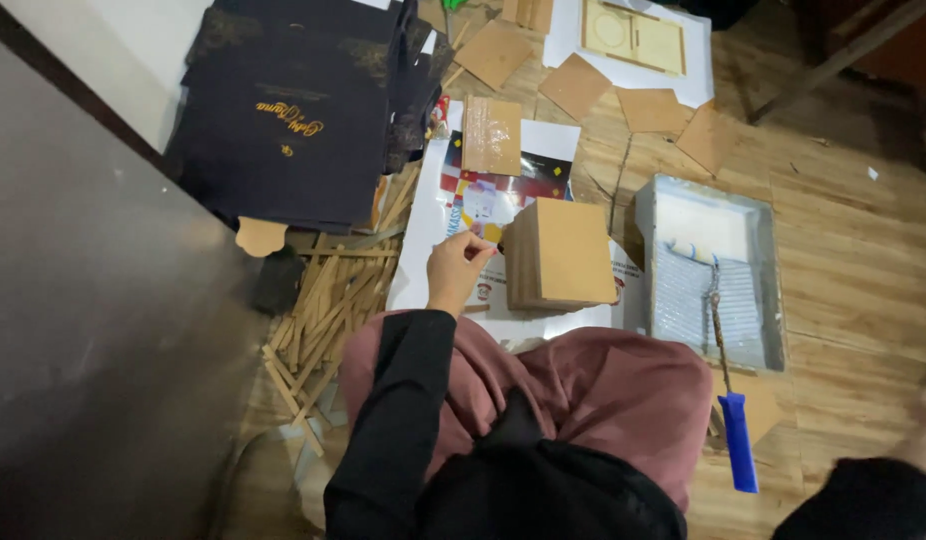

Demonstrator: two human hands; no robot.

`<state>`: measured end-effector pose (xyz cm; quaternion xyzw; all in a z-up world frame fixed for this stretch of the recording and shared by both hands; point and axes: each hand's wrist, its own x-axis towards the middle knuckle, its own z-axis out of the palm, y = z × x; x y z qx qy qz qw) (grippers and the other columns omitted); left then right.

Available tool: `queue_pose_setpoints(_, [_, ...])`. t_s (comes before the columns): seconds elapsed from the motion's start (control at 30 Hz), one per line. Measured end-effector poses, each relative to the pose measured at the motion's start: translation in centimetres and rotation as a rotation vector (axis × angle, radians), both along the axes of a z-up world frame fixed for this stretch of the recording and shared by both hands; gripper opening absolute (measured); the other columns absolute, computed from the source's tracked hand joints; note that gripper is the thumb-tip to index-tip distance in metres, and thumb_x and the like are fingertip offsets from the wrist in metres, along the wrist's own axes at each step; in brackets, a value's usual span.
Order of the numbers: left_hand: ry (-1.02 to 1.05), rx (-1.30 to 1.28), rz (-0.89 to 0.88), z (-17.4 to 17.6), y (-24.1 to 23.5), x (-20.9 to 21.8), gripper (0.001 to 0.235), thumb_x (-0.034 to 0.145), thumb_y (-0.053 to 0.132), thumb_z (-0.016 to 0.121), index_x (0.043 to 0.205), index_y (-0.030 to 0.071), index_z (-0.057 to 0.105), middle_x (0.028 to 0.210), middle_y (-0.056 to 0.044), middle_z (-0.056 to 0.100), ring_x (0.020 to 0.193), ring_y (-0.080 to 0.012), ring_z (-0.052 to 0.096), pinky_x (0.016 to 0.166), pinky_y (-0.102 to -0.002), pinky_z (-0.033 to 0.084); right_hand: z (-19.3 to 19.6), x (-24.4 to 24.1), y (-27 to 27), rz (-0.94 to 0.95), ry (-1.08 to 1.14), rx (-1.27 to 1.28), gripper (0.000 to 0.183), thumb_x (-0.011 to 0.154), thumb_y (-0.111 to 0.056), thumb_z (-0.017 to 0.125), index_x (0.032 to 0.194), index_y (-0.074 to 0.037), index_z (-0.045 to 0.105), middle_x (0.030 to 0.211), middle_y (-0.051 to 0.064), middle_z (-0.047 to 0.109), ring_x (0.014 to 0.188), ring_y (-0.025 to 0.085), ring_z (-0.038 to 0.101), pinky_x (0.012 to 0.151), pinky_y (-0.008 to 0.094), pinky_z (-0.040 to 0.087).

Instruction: Aligning a stack of cardboard pieces and applying a white coating or adhesive to the edges using a paint roller.

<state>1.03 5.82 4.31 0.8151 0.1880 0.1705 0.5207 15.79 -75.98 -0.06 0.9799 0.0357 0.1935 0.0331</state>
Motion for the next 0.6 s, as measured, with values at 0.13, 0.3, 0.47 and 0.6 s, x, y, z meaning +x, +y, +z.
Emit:
queue_pose_setpoints(0.13, [-0.052,0.019,0.003,-0.6,0.2,-0.2,0.001,0.080,0.019,0.064,0.079,0.018,0.064,0.069,0.000,0.064,0.069,-0.0192,0.063,0.067,-0.032,0.050,-4.5,-6.1,5.9,-0.426,-0.013,0.820,0.028,0.113,-0.035,0.062,0.093,-0.015,0.063,0.061,0.009,0.048,0.056,0.019,0.050,0.056,0.029,0.038])
queue_pose_setpoints(0.3, [-0.013,0.059,0.015,-1.7,0.6,0.2,0.008,0.085,0.020,0.057,0.086,0.023,0.065,0.066,0.001,0.062,0.069,-0.0192,0.062,0.068,-0.032,0.050,9.5,-11.7,17.2,-0.284,0.275,0.591,0.020,0.101,-0.041,0.060,0.103,-0.022,0.055,0.077,0.005,0.048,0.071,0.018,0.050,0.067,0.029,0.036])
queue_pose_setpoints(0.47, [0.023,0.049,0.066,-1.8,0.6,0.0,0.006,0.080,0.019,0.063,0.084,0.023,0.066,0.068,0.003,0.064,0.068,-0.0150,0.062,0.067,-0.029,0.049,24.8,-11.2,36.8,-0.089,0.632,0.288,0.037,0.085,-0.049,0.058,0.115,-0.031,0.046,0.097,0.001,0.049,0.090,0.017,0.049,0.080,0.029,0.035])
queue_pose_setpoints(0.6, [0.056,0.078,0.065,-1.7,0.7,-0.2,0.008,0.072,0.021,0.071,0.075,0.020,0.064,0.066,0.004,0.062,0.068,-0.0149,0.061,0.068,-0.030,0.049,30.6,-8.7,50.8,0.090,0.923,0.043,0.057,0.072,-0.056,0.056,0.124,-0.038,0.040,0.113,-0.002,0.050,0.105,0.016,0.050,0.091,0.029,0.033])
